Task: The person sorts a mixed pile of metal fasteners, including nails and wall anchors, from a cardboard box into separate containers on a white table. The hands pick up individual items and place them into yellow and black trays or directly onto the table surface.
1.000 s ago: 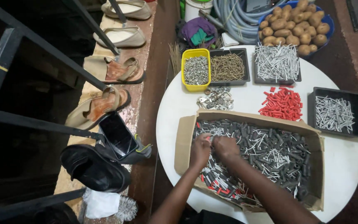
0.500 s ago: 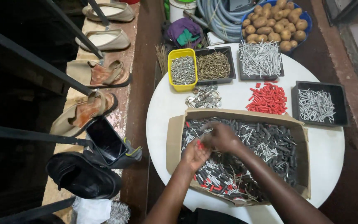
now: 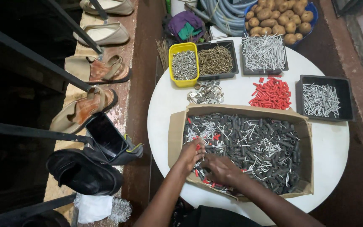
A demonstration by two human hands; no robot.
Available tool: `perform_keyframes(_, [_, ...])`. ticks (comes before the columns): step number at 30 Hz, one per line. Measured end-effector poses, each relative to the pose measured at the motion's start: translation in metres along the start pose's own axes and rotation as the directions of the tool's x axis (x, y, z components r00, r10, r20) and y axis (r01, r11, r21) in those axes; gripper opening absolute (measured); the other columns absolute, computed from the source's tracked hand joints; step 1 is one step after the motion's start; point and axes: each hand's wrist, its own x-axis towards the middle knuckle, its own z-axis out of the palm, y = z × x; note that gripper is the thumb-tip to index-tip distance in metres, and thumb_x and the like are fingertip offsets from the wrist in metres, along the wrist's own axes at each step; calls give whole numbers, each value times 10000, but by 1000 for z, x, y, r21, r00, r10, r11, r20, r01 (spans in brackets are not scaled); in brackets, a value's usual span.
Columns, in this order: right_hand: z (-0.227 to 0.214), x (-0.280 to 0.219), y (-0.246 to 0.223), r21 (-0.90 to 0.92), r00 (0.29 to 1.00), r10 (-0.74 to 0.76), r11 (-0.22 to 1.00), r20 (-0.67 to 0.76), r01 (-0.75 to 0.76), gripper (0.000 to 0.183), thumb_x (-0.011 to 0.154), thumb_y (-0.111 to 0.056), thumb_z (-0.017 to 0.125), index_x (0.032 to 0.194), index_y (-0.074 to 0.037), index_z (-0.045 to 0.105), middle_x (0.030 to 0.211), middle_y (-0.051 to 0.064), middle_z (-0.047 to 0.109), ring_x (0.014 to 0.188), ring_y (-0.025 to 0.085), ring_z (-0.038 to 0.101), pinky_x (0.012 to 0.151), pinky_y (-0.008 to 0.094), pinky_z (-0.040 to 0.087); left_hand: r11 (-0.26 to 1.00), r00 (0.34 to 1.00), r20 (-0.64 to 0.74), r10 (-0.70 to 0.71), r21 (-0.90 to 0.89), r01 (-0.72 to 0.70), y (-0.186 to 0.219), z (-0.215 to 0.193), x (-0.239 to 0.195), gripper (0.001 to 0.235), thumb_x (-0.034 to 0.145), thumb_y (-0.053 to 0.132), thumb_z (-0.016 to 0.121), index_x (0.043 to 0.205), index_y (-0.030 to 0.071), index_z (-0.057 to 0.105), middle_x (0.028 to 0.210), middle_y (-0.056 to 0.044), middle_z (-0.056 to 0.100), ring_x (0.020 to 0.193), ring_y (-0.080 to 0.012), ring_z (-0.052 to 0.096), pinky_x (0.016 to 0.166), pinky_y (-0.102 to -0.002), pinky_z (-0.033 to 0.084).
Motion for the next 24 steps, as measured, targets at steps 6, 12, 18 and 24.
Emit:
perform_keyframes(6, [41,10,52,-13,990,34,999,-139,-36,327,829,-423,541,1000,-192,697,966,126,712,861,369,705,712,505,570,350,952,95,292,916,-199,-13,-12,6,451,875,550,656,801,111,726,662,-75,671,748,-303,720,568,-381,541])
perform_keyframes(12, [20,-5,-3,37,949,312,950,-39,-310,458,784,-428,731,1161,-220,575,1054,104,634,947,375,681,741,535,560,305,956,172,236,921,-241,16,-7,11,259,924,338,560,1018,129,680,956,-191,720,1011,-433,677,814,-504,558])
perform_keyframes(18, [12,-14,-17,233,842,540,818,1,-526,516,769,-346,713,1244,-263,531,1080,86,686,1041,338,680,864,507,556,993,995,97,3,119,-14,42,22,-59,265,910,187,657,1108,14,684,713,8,508,565,-70,499,439,-157,442])
perform_keyframes(24, [-44,-43,5,996,706,708,39,26,-76,353,870,27,647,1215,86,605,950,199,742,745,262,719,720,341,633,965,998,-29,50,258,-41,26,32,-69,208,815,241,761,741,80,651,534,56,449,460,-58,472,366,-157,366])
